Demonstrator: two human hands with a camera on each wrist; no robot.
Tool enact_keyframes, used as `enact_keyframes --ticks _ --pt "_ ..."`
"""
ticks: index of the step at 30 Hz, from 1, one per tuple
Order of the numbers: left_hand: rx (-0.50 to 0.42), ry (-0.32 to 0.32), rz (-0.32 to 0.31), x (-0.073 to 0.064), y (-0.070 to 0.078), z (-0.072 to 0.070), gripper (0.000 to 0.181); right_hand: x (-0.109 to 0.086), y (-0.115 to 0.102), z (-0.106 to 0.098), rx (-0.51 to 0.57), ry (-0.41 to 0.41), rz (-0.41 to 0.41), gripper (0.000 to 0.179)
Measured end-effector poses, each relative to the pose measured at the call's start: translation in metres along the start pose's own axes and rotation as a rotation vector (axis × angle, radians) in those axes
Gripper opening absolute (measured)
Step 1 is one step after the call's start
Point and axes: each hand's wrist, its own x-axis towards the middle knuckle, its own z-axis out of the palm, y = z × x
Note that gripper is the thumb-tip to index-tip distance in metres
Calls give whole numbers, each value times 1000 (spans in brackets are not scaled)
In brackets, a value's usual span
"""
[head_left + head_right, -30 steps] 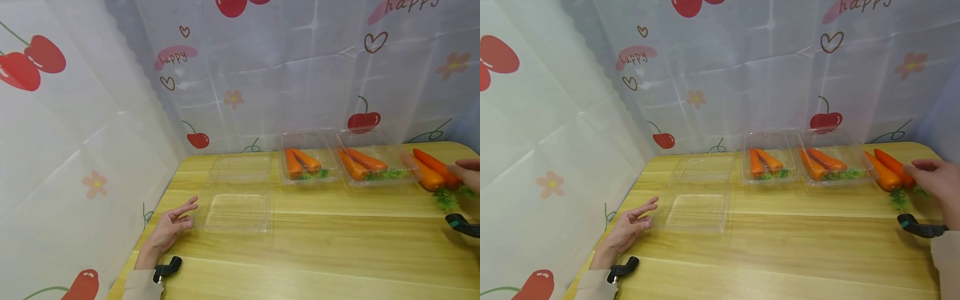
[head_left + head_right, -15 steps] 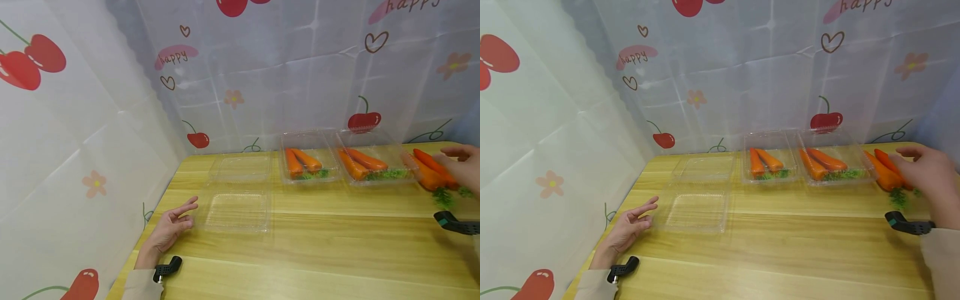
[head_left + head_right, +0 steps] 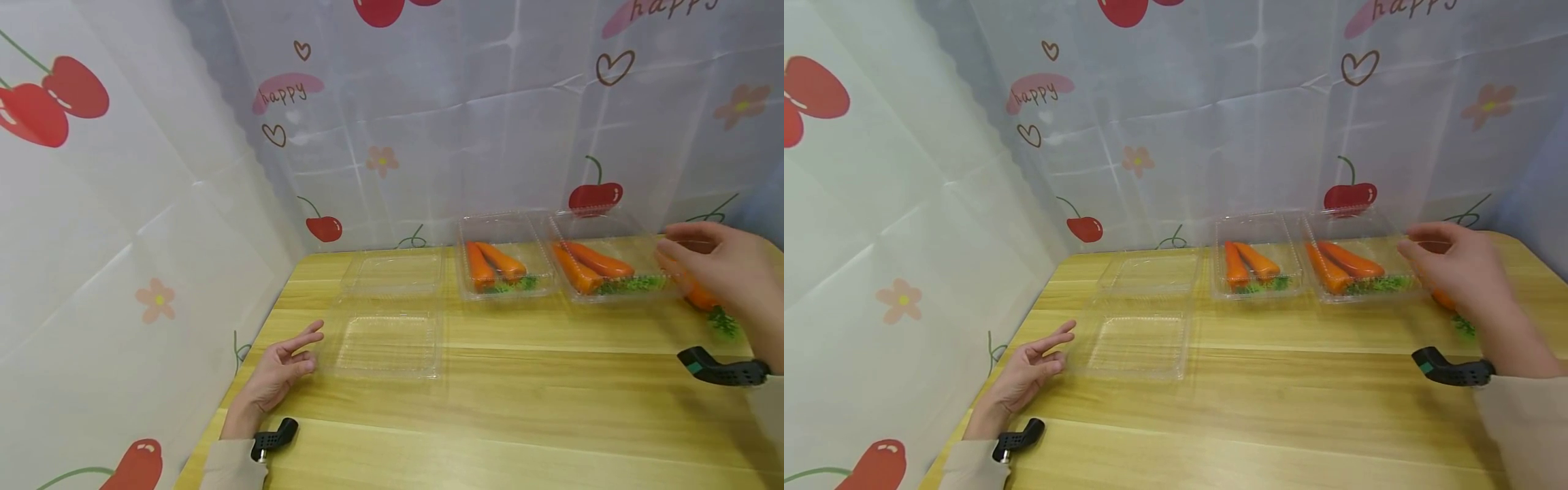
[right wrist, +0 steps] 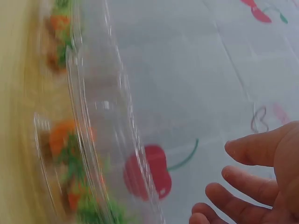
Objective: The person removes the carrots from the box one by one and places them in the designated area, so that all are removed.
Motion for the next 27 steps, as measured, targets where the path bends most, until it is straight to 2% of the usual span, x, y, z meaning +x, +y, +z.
enact_keyframes --ticks 6,12,18,27 --pt "9 -13 18 0 -2 -2 51 -10 -29 15 43 -130 -94 65" --pt "20 -17 26 1 -1 -1 51 -15 -44 26 151 -261 -145 55" --pt "14 -5 12 3 1 1 53 -24 -50 50 283 -408 -167 43" --pt "11 8 -1 0 3 1 53 -47 -75 98 553 -697 -130 51"
